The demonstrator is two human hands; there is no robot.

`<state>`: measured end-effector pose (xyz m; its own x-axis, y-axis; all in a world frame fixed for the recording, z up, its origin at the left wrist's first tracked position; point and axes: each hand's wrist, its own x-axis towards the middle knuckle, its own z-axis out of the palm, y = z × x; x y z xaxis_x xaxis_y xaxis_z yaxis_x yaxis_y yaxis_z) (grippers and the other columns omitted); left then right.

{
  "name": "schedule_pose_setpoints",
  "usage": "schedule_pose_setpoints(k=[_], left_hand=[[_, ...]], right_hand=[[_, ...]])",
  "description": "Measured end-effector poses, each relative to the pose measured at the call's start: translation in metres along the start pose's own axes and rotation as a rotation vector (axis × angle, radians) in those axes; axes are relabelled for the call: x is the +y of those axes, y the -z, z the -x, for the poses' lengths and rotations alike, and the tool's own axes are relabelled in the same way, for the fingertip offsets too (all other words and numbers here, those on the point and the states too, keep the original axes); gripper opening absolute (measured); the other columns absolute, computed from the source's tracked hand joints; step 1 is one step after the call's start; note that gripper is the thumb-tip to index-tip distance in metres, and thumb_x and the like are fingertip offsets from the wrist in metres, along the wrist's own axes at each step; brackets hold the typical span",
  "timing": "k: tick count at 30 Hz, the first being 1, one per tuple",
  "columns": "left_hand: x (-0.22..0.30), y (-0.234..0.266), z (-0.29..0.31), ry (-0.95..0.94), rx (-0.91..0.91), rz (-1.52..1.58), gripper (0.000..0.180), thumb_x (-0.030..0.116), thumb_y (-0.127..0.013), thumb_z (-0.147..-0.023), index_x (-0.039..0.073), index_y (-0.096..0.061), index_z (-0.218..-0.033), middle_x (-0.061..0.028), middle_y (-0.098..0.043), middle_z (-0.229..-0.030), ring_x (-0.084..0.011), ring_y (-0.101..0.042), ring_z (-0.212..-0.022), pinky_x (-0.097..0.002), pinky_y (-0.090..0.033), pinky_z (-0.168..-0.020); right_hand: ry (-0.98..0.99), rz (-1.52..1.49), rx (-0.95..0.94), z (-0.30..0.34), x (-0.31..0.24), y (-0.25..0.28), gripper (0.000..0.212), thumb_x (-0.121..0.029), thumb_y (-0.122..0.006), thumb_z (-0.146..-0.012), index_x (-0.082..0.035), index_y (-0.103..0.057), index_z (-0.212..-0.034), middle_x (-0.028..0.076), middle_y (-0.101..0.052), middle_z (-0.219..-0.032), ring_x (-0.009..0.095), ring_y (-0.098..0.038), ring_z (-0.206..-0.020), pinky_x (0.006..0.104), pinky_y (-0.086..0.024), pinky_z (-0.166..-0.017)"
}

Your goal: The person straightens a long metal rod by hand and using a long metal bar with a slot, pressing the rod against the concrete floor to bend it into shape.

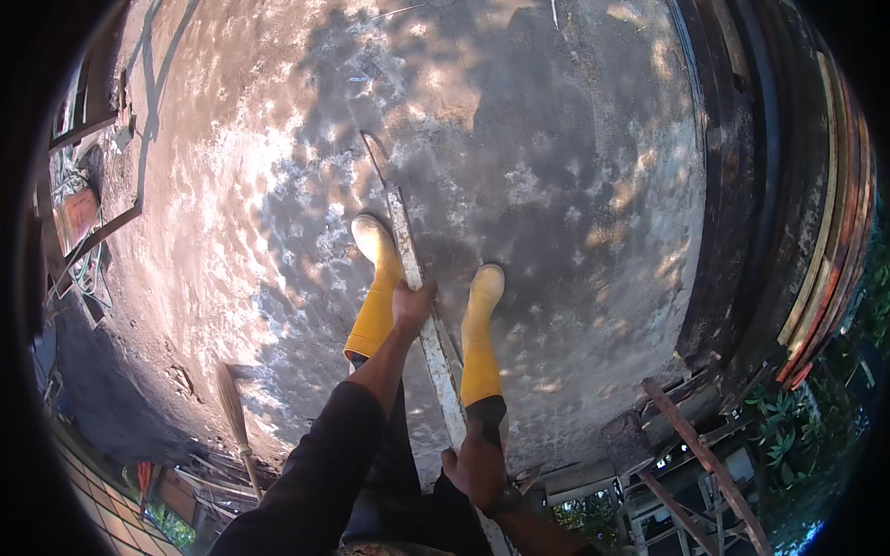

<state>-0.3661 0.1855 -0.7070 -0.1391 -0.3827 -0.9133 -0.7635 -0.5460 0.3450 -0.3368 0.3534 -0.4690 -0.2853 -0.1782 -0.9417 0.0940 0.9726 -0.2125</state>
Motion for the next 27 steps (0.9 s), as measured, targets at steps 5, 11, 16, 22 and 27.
schedule_pose_setpoints(k=[5, 11, 16, 22, 27], left_hand=[[-0.018, -0.01, -0.012, 0.076, 0.065, -0.064, 0.039, 0.022, -0.069, -0.076, -0.003, -0.056, -0.102, -0.0108, -0.063, -0.075, -0.0198, -0.064, -0.059, -0.0345, -0.052, -0.054], [-0.02, -0.021, -0.018, 0.108, -0.134, 0.306, 0.043, 0.039, -0.056, -0.091, -0.002, -0.053, -0.1, -0.0082, -0.059, -0.072, -0.0187, -0.063, -0.063, -0.0322, -0.052, -0.06], [-0.089, -0.011, -0.149, -0.16, 0.375, 0.049, 0.062, 0.052, -0.039, -0.097, -0.005, -0.054, -0.118, -0.0226, -0.061, -0.107, -0.0359, -0.058, -0.106, -0.0417, -0.043, -0.092], [-0.092, -0.016, -0.248, -0.369, 0.223, -0.017, 0.056, 0.044, -0.039, -0.099, -0.005, -0.048, -0.123, -0.0308, -0.058, -0.109, -0.0452, -0.054, -0.107, -0.0478, -0.04, -0.091], [-0.063, -0.003, -0.238, -0.198, 0.092, 0.118, 0.052, 0.044, -0.035, -0.1, -0.003, -0.057, -0.109, -0.0304, -0.061, -0.096, -0.0477, -0.058, -0.092, -0.0499, -0.043, -0.082]], right_hand=[[-0.085, 0.045, -0.047, -0.02, 0.026, -0.013, 0.065, -0.026, -0.067, -0.077, 0.003, -0.033, -0.123, 0.028, -0.063, -0.083, 0.047, -0.063, -0.077, 0.0527, -0.053, -0.069], [-0.127, 0.031, -0.118, -0.002, 0.002, 0.058, 0.07, -0.028, -0.067, -0.077, -0.001, -0.031, -0.13, 0.028, -0.065, -0.085, 0.047, -0.064, -0.078, 0.0523, -0.053, -0.071], [-0.248, 0.04, -0.173, 0.004, -0.035, 0.069, 0.059, -0.024, -0.069, -0.075, 0.0, -0.041, -0.122, 0.024, -0.065, -0.084, 0.043, -0.064, -0.077, 0.048, -0.053, -0.071], [-0.28, 0.235, -0.134, 0.011, -0.091, 0.089, 0.059, -0.019, -0.068, -0.079, 0.0, -0.043, -0.129, 0.025, -0.064, -0.102, 0.038, -0.064, -0.098, 0.0447, -0.051, -0.083], [-0.388, 0.154, -0.187, 0.019, -0.128, 0.135, 0.06, -0.015, -0.069, -0.075, 0.0, -0.046, -0.129, 0.023, -0.063, -0.106, 0.035, -0.064, -0.098, 0.0448, -0.05, -0.084]])
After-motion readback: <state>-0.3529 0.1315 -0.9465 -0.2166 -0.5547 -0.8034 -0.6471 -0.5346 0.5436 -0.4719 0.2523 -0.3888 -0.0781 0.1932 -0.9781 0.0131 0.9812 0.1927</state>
